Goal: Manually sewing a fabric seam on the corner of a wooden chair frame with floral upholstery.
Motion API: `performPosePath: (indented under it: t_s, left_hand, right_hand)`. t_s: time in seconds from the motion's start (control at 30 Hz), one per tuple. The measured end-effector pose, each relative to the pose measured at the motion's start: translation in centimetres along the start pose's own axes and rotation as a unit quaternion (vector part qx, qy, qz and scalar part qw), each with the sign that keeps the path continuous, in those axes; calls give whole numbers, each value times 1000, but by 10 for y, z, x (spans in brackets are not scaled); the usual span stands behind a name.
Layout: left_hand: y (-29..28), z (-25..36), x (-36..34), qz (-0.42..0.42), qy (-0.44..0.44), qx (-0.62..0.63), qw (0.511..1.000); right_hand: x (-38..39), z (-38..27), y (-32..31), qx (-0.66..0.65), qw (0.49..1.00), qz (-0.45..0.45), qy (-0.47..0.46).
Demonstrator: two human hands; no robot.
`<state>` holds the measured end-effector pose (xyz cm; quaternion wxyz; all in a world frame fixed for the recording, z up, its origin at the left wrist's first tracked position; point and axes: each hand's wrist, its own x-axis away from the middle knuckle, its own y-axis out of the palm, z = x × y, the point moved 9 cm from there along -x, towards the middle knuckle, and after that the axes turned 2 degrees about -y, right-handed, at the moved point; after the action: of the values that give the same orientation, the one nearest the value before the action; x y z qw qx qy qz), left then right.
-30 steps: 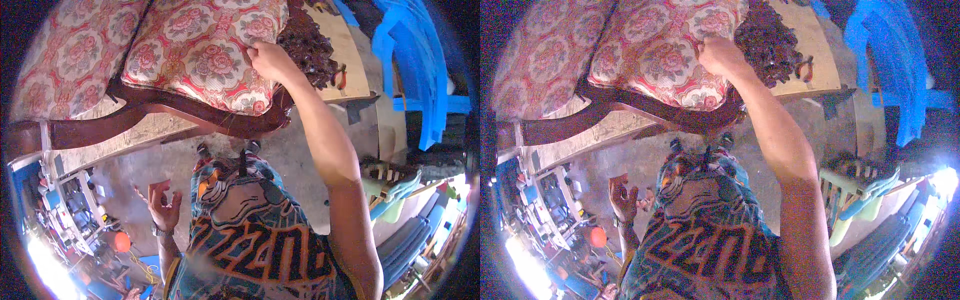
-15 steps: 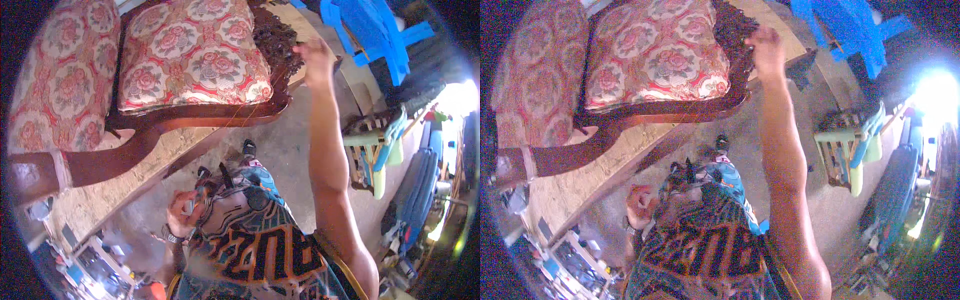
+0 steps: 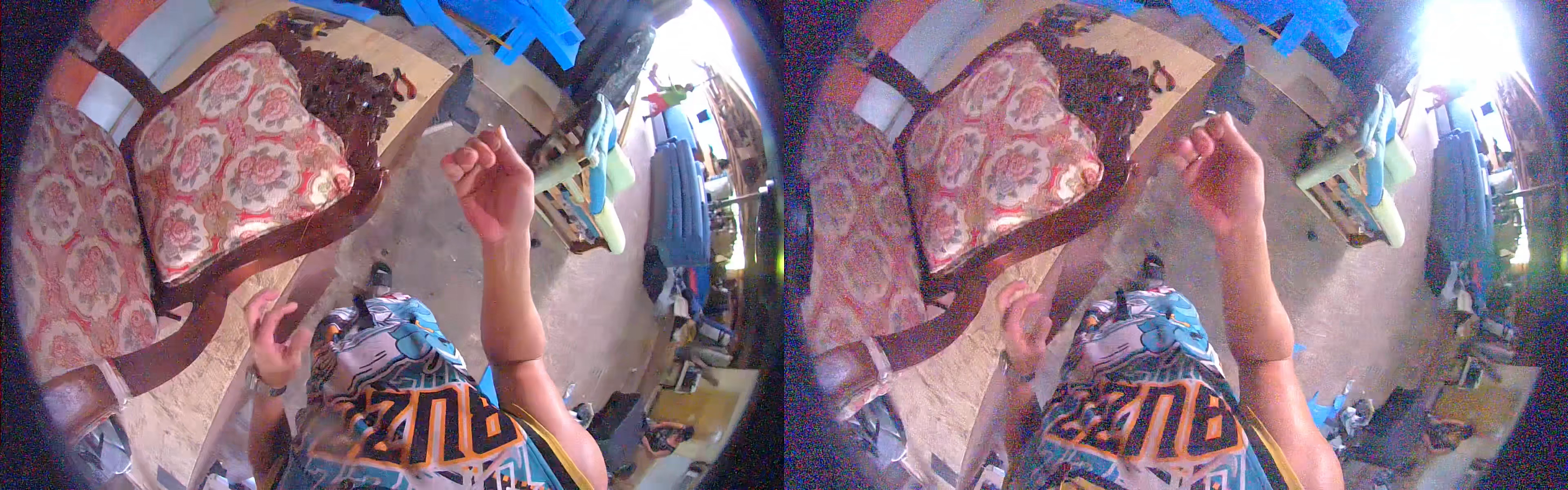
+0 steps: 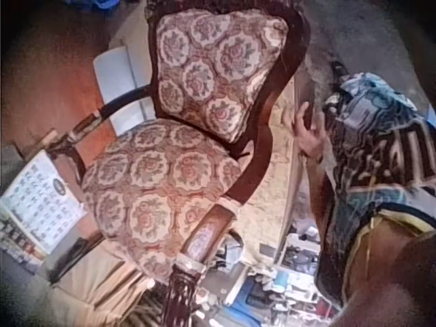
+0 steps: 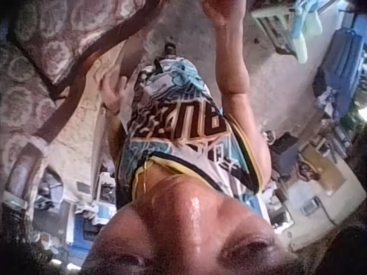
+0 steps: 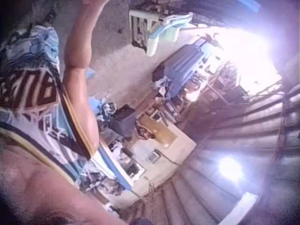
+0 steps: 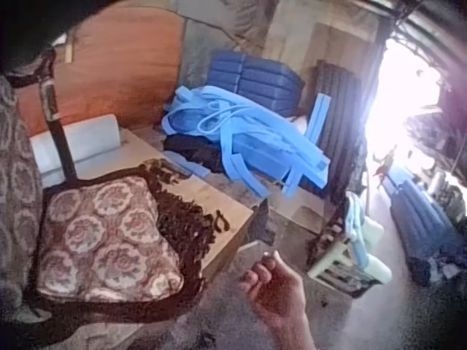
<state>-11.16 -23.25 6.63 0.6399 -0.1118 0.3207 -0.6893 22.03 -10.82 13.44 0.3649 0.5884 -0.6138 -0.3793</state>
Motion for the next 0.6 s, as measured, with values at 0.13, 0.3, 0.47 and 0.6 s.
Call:
performPosePath:
  t_s: [0.13,0.3,0.47,0.6]
  left_hand:
    - [12,41,-58,77,33,130,988]
    - [53,110,-136,61,97,145,983]
    - [113,163,-181,4,203,39,978]
    - [141,157,-187,-17,193,38,980]
  right_hand:
    - [3,0,8,-61,993,-95,21]
    - [0,-11,11,-29,995,-90,35]
    - [-4,-10,7,-17,997,-30,70]
    - [-10,-21,-16,-5,997,47,62]
